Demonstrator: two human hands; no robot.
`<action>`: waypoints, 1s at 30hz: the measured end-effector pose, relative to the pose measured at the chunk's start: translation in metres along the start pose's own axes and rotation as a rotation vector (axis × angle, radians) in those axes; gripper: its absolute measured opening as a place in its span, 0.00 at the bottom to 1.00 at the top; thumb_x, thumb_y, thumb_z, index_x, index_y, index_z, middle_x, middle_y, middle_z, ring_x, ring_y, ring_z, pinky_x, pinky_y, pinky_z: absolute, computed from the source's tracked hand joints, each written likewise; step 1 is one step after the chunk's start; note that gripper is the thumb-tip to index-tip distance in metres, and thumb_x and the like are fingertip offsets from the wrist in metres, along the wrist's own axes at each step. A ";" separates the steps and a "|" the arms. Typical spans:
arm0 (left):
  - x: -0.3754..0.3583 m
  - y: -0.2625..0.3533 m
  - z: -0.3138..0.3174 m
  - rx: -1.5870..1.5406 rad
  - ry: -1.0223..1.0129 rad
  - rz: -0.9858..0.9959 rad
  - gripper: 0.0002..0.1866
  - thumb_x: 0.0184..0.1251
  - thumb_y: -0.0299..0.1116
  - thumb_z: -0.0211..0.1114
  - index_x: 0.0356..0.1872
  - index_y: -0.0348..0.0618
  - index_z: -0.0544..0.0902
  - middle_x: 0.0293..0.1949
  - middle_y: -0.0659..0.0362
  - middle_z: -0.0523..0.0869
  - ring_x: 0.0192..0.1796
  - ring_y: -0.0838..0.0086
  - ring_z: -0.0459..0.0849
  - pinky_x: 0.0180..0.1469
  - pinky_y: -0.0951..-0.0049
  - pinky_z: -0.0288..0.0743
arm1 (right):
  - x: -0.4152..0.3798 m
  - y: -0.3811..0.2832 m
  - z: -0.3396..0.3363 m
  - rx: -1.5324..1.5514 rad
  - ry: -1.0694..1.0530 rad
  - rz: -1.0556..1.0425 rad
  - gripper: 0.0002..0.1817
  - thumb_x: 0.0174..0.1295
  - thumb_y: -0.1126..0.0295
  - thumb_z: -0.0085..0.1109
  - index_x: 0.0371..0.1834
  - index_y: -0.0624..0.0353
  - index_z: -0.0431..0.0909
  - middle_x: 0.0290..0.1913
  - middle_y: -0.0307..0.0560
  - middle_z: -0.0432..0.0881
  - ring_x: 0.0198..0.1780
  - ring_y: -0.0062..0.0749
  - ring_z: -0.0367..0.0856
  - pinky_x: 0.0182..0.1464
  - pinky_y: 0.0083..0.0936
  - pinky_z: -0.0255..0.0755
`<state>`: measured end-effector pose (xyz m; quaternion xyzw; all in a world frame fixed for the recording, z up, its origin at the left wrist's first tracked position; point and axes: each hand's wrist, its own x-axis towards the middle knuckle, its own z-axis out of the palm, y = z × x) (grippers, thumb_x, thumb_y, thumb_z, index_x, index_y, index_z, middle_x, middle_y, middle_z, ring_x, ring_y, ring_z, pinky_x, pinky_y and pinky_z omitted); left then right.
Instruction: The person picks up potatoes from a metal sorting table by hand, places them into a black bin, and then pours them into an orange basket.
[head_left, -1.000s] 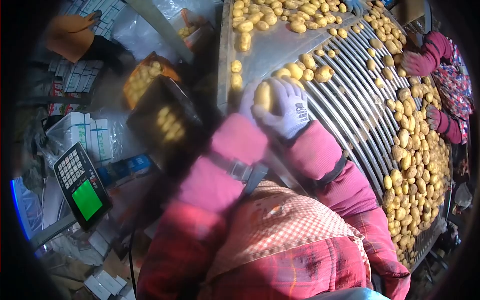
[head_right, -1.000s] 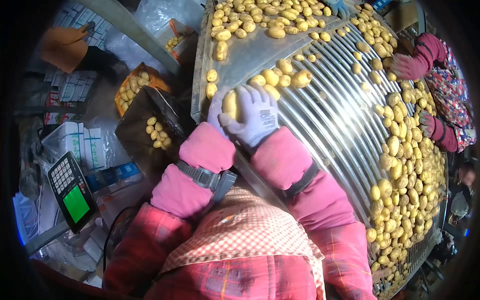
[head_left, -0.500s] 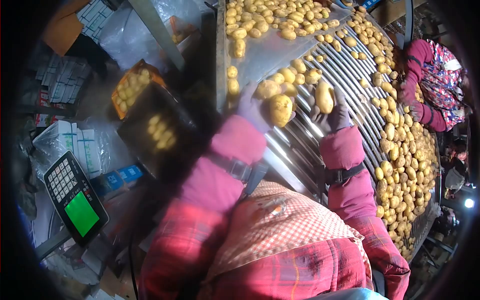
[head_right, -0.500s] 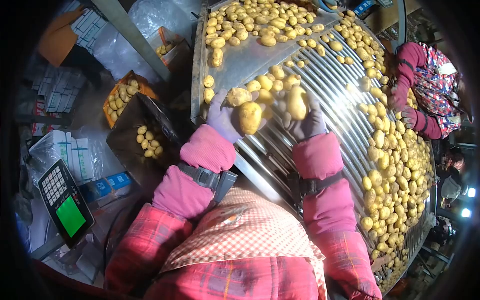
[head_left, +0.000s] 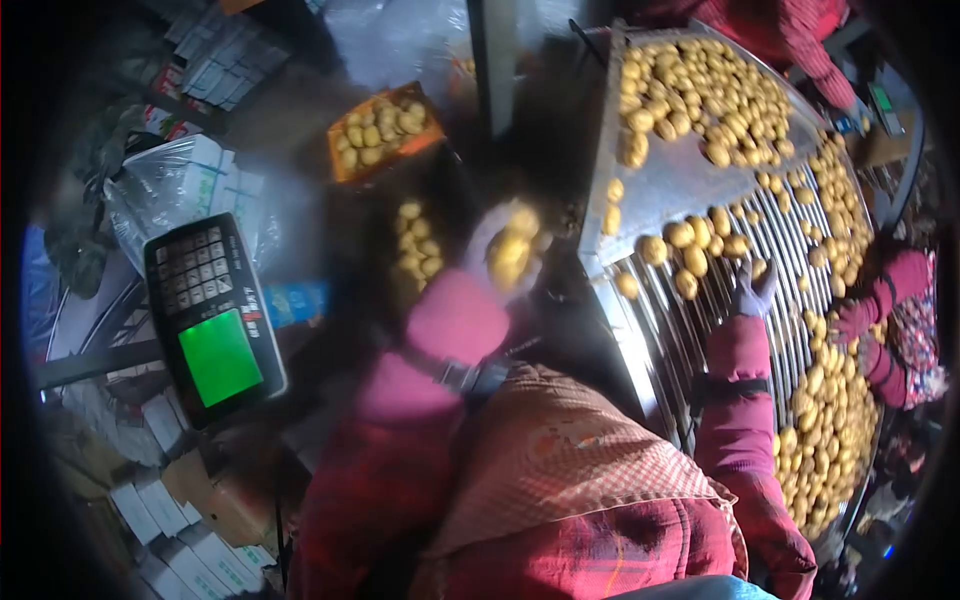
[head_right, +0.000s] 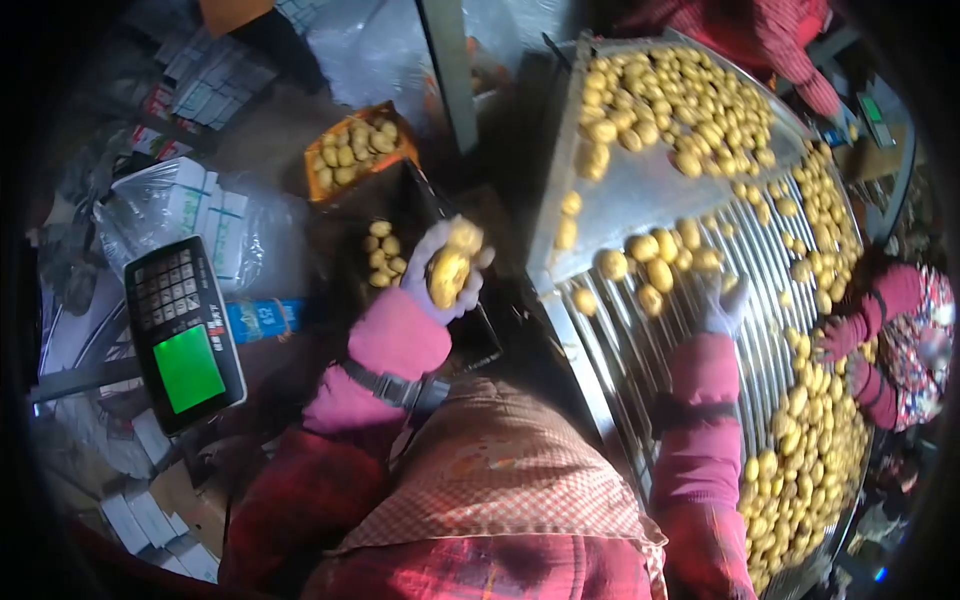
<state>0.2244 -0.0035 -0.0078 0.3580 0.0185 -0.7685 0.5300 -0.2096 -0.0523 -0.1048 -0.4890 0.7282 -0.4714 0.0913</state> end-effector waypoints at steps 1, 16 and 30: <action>-0.009 0.006 -0.009 0.071 -0.014 -0.010 0.19 0.59 0.55 0.59 0.39 0.53 0.78 0.32 0.55 0.83 0.20 0.72 0.79 0.17 0.76 0.69 | -0.001 0.000 -0.006 -0.170 -0.012 -0.065 0.34 0.56 0.55 0.61 0.62 0.61 0.62 0.53 0.56 0.72 0.53 0.43 0.72 0.52 0.33 0.69; 0.158 0.024 0.078 0.098 -0.502 0.028 0.18 0.58 0.48 0.59 0.40 0.45 0.79 0.32 0.53 0.82 0.34 0.62 0.82 0.27 0.69 0.76 | -0.034 -0.022 -0.005 -0.551 -0.040 -0.359 0.35 0.52 0.58 0.61 0.61 0.63 0.63 0.54 0.60 0.72 0.55 0.53 0.71 0.56 0.42 0.65; 0.140 0.014 0.108 0.234 -0.131 -0.104 0.25 0.66 0.47 0.52 0.57 0.41 0.68 0.46 0.51 0.79 0.45 0.60 0.79 0.50 0.60 0.74 | -0.040 -0.023 -0.014 -0.546 -0.114 -0.255 0.41 0.42 0.61 0.66 0.63 0.56 0.62 0.56 0.53 0.71 0.60 0.49 0.67 0.61 0.43 0.59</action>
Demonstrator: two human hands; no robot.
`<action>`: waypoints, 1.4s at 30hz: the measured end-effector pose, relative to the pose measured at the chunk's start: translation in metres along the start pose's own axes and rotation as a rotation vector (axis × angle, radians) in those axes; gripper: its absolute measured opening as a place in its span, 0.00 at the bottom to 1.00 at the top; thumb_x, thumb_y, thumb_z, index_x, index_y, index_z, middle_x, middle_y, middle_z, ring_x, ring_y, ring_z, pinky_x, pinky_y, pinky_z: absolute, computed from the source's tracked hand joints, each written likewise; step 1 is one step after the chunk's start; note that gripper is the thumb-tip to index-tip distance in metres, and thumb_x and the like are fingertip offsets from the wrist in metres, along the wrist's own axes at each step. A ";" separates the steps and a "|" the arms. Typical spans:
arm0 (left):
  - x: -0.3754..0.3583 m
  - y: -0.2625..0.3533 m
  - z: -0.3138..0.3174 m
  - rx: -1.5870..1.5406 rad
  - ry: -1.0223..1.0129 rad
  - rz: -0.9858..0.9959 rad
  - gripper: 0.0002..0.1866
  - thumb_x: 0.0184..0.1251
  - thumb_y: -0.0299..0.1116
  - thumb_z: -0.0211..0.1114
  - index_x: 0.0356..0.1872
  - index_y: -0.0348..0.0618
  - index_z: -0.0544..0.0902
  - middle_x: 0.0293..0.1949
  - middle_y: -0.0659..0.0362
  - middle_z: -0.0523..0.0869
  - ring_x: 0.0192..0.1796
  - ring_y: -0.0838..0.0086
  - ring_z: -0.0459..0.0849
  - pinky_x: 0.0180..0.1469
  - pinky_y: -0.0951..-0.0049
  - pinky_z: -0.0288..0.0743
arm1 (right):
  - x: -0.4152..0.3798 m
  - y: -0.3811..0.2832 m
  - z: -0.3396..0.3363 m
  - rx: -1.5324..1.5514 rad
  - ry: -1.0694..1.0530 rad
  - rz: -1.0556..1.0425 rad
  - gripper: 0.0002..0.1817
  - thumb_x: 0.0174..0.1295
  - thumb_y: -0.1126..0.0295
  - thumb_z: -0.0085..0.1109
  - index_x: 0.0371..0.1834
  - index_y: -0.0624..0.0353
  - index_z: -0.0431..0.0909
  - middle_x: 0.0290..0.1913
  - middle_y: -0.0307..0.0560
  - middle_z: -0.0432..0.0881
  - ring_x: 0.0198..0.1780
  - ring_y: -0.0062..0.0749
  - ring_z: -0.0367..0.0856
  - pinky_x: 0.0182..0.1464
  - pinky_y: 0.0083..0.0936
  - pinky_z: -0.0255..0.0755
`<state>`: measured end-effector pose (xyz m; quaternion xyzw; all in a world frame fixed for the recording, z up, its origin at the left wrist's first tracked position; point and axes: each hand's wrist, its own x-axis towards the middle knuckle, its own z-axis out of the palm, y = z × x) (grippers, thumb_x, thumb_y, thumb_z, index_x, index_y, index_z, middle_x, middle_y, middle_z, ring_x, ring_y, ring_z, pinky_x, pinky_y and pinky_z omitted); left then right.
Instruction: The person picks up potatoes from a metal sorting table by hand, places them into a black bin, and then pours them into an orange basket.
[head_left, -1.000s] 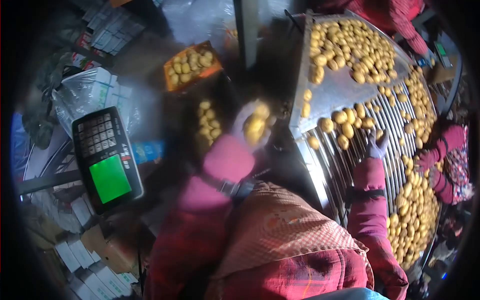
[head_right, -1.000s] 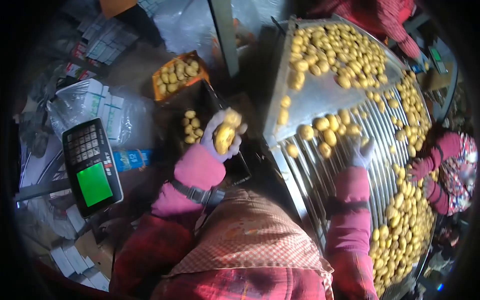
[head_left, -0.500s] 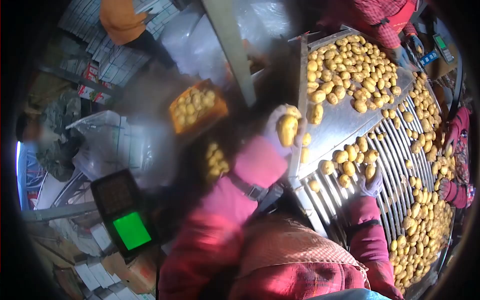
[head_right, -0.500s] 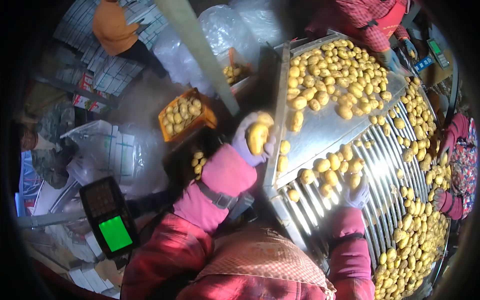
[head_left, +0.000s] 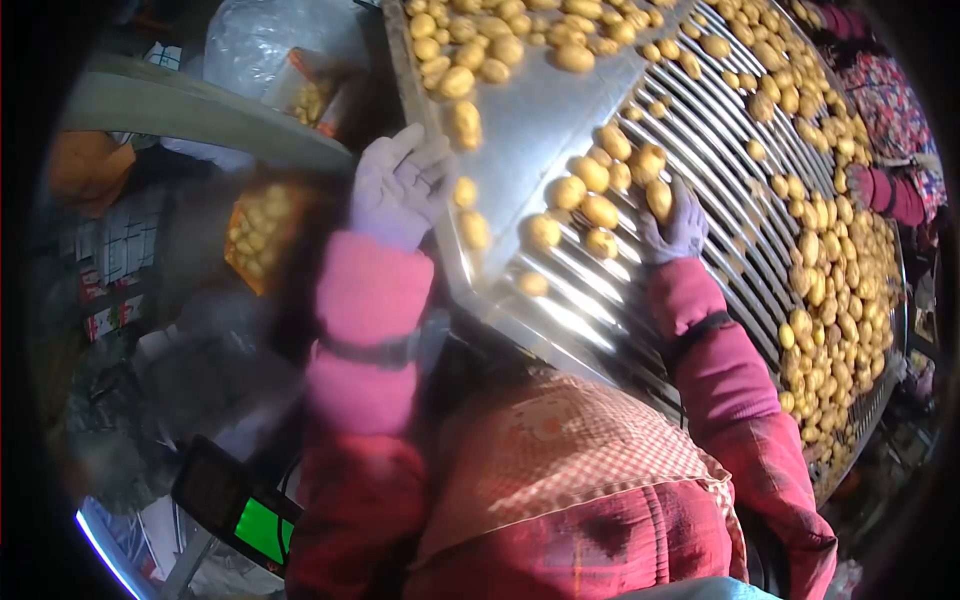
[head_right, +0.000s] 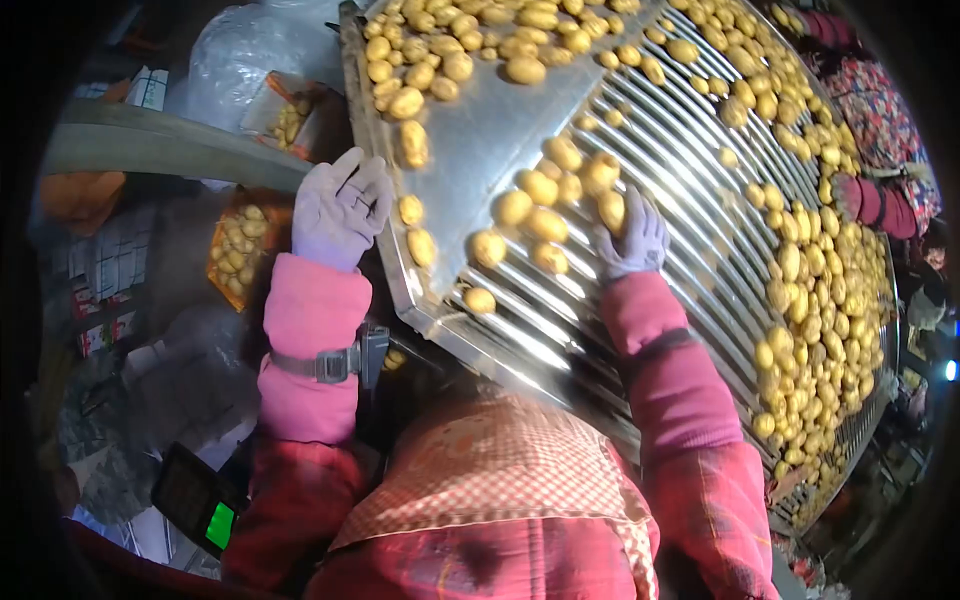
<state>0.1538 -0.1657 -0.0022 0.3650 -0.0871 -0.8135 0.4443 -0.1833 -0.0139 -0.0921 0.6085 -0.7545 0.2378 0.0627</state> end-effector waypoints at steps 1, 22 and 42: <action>-0.007 -0.008 -0.001 0.021 -0.062 -0.048 0.22 0.66 0.45 0.52 0.55 0.42 0.72 0.45 0.51 0.81 0.43 0.61 0.81 0.46 0.61 0.77 | -0.002 0.004 0.002 0.013 -0.015 0.016 0.41 0.42 0.60 0.66 0.63 0.54 0.62 0.57 0.53 0.70 0.61 0.49 0.66 0.61 0.44 0.58; 0.086 -0.046 0.063 1.082 0.041 0.128 0.27 0.52 0.27 0.58 0.58 0.45 0.71 0.56 0.52 0.73 0.51 0.60 0.76 0.52 0.59 0.73 | 0.003 -0.011 -0.014 0.127 -0.033 0.088 0.37 0.44 0.60 0.62 0.63 0.49 0.63 0.58 0.49 0.69 0.62 0.50 0.64 0.63 0.45 0.56; 0.176 -0.094 0.121 1.907 -0.037 0.667 0.26 0.49 0.40 0.64 0.53 0.48 0.73 0.47 0.46 0.77 0.46 0.54 0.79 0.49 0.61 0.74 | 0.009 -0.013 -0.022 0.114 -0.028 0.034 0.36 0.43 0.60 0.63 0.59 0.55 0.66 0.55 0.52 0.70 0.58 0.50 0.67 0.59 0.44 0.58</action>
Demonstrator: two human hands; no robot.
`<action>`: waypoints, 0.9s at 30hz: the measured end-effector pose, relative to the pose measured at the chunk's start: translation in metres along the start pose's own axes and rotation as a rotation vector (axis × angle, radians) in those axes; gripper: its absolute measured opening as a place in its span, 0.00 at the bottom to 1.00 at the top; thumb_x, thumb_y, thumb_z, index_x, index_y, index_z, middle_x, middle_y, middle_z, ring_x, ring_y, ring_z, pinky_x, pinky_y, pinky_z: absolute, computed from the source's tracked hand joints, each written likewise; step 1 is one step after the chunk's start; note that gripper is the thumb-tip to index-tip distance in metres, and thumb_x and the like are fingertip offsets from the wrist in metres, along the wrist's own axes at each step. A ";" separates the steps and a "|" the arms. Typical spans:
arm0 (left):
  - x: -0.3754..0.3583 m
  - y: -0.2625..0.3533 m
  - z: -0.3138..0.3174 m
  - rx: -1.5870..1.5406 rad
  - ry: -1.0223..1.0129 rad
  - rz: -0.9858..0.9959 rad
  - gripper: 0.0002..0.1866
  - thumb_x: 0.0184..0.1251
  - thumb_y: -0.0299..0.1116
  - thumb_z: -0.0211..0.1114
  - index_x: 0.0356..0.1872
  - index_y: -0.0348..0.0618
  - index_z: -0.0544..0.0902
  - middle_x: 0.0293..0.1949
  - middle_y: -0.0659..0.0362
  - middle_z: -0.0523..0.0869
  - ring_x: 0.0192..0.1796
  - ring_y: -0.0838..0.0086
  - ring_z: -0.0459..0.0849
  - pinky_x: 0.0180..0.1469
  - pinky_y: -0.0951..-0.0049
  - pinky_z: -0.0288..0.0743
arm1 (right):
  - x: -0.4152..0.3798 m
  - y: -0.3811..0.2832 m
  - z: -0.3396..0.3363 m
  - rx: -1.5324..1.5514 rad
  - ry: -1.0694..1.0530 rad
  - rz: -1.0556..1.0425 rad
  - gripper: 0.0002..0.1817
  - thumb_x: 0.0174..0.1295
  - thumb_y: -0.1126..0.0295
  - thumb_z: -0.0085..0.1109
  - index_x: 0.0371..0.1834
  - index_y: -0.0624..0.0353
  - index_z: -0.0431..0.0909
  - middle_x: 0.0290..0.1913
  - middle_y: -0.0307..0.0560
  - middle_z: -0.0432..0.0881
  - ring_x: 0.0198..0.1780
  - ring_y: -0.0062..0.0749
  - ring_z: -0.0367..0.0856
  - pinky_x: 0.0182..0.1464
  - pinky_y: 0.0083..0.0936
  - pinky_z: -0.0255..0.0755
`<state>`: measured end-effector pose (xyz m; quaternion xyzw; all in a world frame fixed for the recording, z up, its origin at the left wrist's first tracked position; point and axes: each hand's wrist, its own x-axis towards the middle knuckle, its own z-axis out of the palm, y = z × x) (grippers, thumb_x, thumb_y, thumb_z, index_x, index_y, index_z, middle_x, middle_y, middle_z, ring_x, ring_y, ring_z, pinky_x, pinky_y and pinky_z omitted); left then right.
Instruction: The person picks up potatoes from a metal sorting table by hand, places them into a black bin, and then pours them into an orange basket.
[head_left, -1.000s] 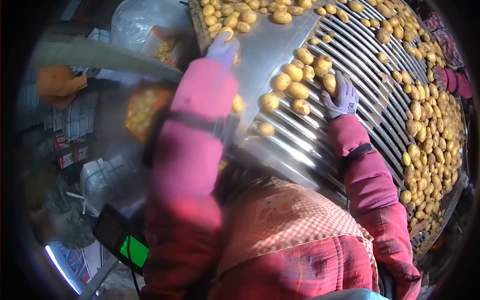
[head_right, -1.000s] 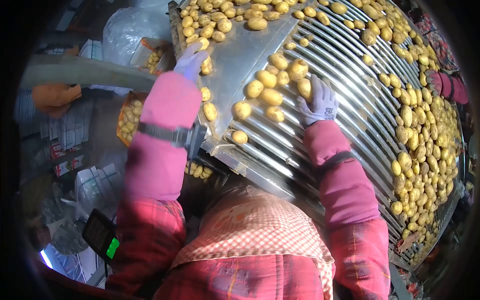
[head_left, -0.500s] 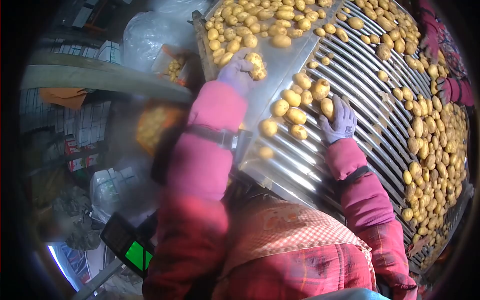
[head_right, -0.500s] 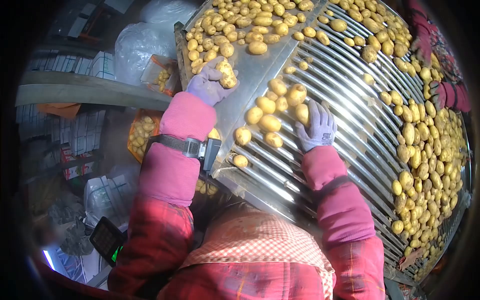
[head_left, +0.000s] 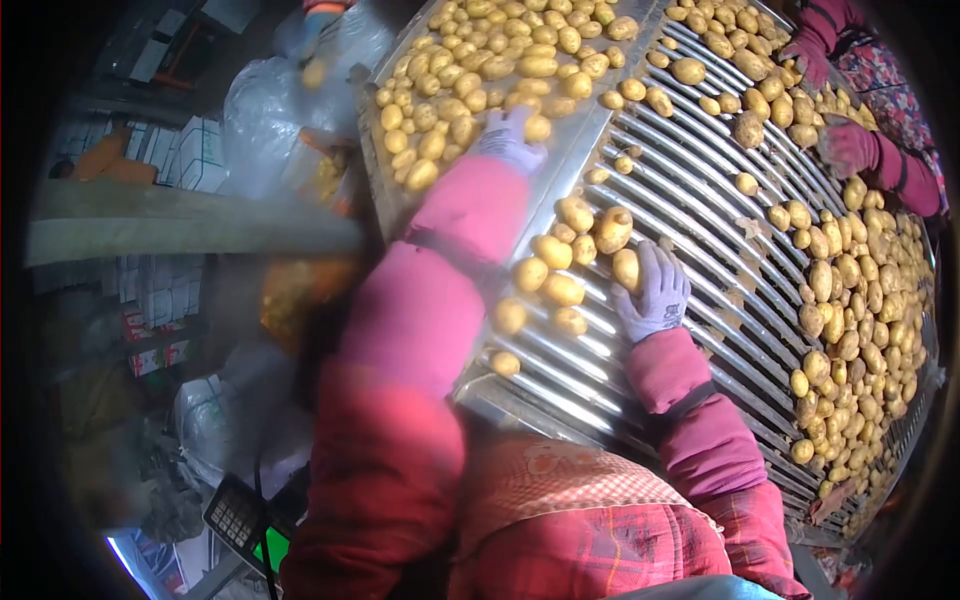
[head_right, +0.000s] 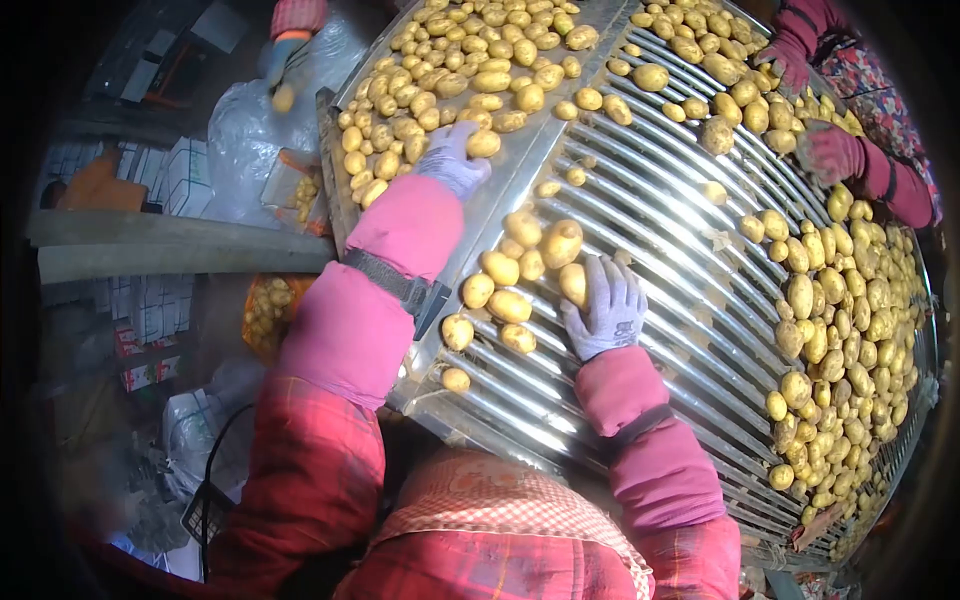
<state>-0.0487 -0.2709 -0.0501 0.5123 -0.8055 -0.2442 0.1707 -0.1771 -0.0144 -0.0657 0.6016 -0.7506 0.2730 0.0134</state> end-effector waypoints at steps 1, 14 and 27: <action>0.006 0.006 0.000 0.083 -0.139 -0.033 0.29 0.49 0.40 0.63 0.56 0.51 0.70 0.52 0.45 0.73 0.51 0.53 0.75 0.52 0.59 0.71 | 0.001 -0.001 -0.001 -0.011 -0.003 0.004 0.36 0.43 0.59 0.63 0.59 0.55 0.66 0.54 0.52 0.70 0.58 0.49 0.67 0.58 0.44 0.58; -0.071 0.008 -0.074 -1.066 -0.483 -0.550 0.23 0.60 0.44 0.60 0.53 0.43 0.73 0.31 0.59 0.79 0.27 0.77 0.74 0.29 0.76 0.70 | -0.001 -0.004 0.002 -0.080 0.003 0.003 0.36 0.44 0.58 0.63 0.60 0.55 0.66 0.55 0.51 0.71 0.59 0.51 0.68 0.59 0.43 0.60; -0.191 0.005 -0.097 -1.106 -0.371 -0.332 0.20 0.62 0.36 0.57 0.55 0.42 0.75 0.48 0.57 0.79 0.44 0.77 0.76 0.48 0.76 0.70 | -0.005 0.002 0.008 -0.022 -0.056 0.128 0.38 0.45 0.56 0.61 0.64 0.47 0.62 0.58 0.50 0.69 0.63 0.47 0.63 0.63 0.43 0.54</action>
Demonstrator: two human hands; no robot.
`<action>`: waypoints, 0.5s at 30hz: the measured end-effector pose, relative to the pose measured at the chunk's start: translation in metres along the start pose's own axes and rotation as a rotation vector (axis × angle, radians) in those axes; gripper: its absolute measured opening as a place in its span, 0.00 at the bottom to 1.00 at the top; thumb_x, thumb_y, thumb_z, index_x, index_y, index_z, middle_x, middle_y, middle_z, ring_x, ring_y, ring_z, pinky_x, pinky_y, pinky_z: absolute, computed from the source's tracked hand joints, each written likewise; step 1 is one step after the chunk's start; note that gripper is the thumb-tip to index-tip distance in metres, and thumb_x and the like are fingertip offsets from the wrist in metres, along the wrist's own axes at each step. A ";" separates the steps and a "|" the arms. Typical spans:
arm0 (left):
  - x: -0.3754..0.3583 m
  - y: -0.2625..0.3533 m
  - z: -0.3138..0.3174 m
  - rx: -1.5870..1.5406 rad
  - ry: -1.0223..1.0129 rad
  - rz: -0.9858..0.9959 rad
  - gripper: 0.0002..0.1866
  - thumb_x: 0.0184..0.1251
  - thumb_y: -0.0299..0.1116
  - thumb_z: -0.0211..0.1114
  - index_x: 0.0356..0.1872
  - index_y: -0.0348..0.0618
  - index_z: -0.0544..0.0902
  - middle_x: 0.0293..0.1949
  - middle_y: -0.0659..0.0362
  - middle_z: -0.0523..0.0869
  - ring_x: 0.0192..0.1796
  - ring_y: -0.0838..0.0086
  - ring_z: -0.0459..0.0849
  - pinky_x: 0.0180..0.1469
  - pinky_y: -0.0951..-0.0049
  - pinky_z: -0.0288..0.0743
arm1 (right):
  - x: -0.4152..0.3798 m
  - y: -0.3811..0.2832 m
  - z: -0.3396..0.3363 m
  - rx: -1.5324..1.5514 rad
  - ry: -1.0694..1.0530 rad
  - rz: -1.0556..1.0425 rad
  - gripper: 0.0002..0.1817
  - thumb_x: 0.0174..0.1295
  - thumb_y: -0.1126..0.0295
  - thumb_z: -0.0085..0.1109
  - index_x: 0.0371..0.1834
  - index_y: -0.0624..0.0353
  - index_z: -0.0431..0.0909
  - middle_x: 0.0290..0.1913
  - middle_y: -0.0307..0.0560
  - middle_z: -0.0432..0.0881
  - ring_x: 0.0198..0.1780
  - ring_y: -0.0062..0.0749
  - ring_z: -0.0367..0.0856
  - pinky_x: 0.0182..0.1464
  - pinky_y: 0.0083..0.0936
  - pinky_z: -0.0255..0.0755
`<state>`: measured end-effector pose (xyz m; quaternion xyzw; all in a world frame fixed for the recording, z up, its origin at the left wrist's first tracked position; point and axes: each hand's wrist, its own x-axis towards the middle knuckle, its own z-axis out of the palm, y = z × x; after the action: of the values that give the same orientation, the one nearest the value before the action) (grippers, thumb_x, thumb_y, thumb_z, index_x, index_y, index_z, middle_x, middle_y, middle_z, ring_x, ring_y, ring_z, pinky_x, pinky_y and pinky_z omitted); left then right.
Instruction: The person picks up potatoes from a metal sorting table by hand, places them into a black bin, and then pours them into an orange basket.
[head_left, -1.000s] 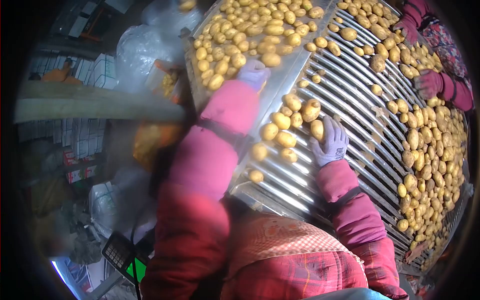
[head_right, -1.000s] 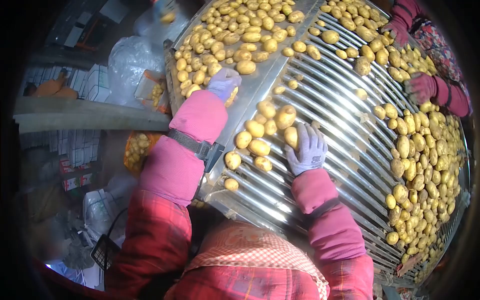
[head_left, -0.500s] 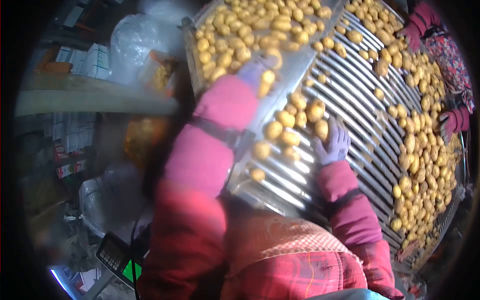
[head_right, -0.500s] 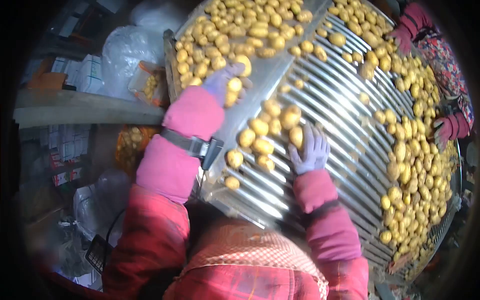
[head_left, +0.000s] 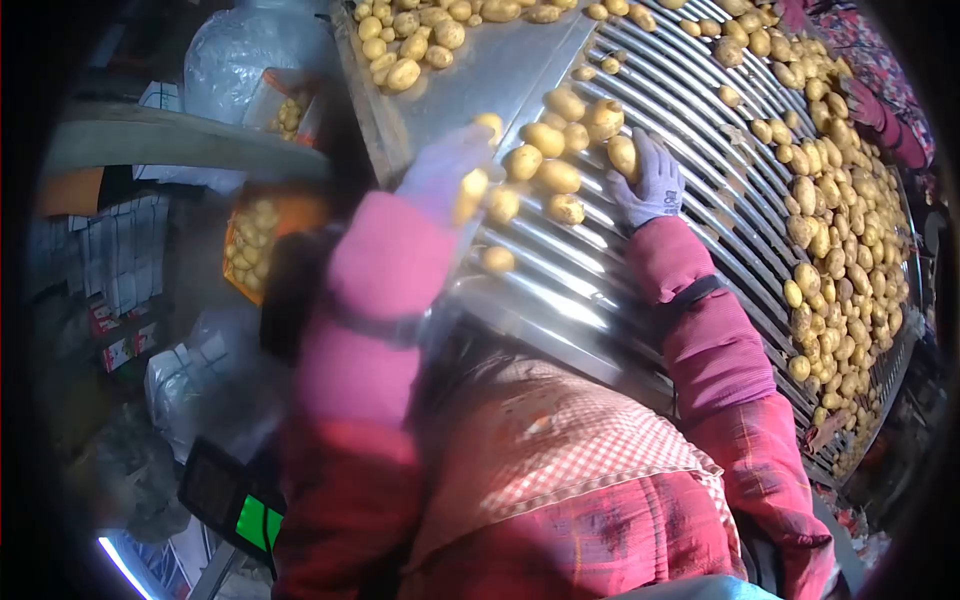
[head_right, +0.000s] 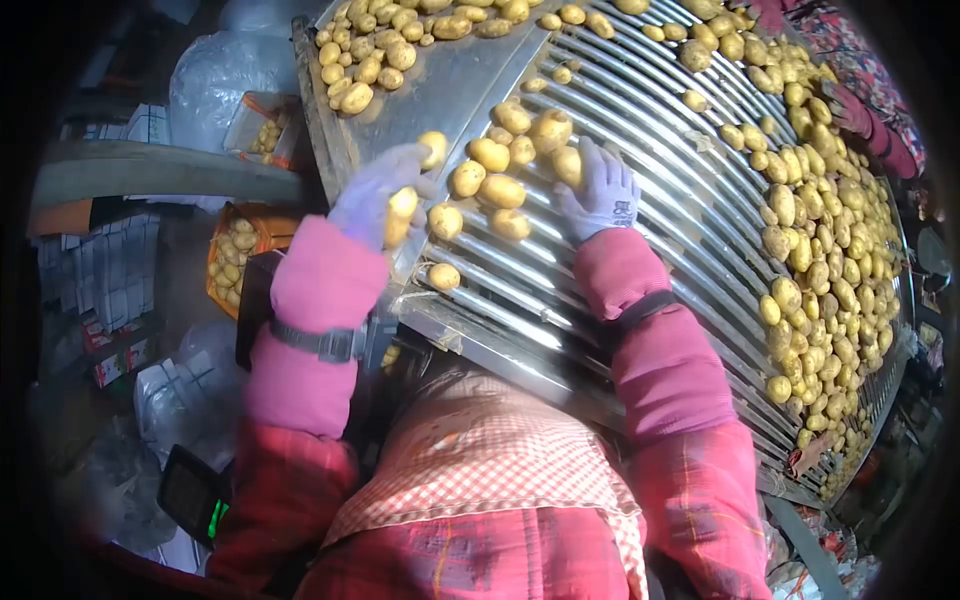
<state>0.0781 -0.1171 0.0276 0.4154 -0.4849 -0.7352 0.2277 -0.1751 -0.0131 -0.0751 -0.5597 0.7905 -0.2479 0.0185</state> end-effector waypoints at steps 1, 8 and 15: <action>-0.012 0.011 0.008 -0.047 -0.022 -0.108 0.19 0.62 0.37 0.56 0.54 0.43 0.75 0.48 0.59 0.80 0.40 0.78 0.75 0.44 0.78 0.71 | 0.000 0.008 0.002 0.082 -0.021 -0.015 0.38 0.44 0.54 0.61 0.63 0.46 0.63 0.58 0.52 0.69 0.63 0.47 0.61 0.64 0.44 0.52; -0.037 -0.032 0.050 -0.422 -0.022 -0.130 0.28 0.63 0.50 0.50 0.57 0.39 0.69 0.42 0.52 0.80 0.25 0.76 0.75 0.25 0.78 0.71 | 0.008 -0.062 -0.040 1.076 -0.322 0.289 0.29 0.58 0.63 0.61 0.61 0.61 0.64 0.52 0.45 0.75 0.51 0.28 0.74 0.54 0.23 0.68; -0.040 -0.028 0.019 -0.890 0.042 -0.182 0.21 0.60 0.56 0.57 0.43 0.51 0.76 0.39 0.53 0.82 0.19 0.76 0.72 0.20 0.72 0.65 | 0.070 0.008 0.017 0.227 -0.337 -0.165 0.30 0.54 0.68 0.56 0.64 0.49 0.64 0.58 0.60 0.65 0.60 0.52 0.65 0.64 0.33 0.60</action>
<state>0.0862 -0.0657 0.0210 0.3331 -0.0784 -0.8804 0.3283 -0.2031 -0.0804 -0.0757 -0.6502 0.6948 -0.2391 0.1931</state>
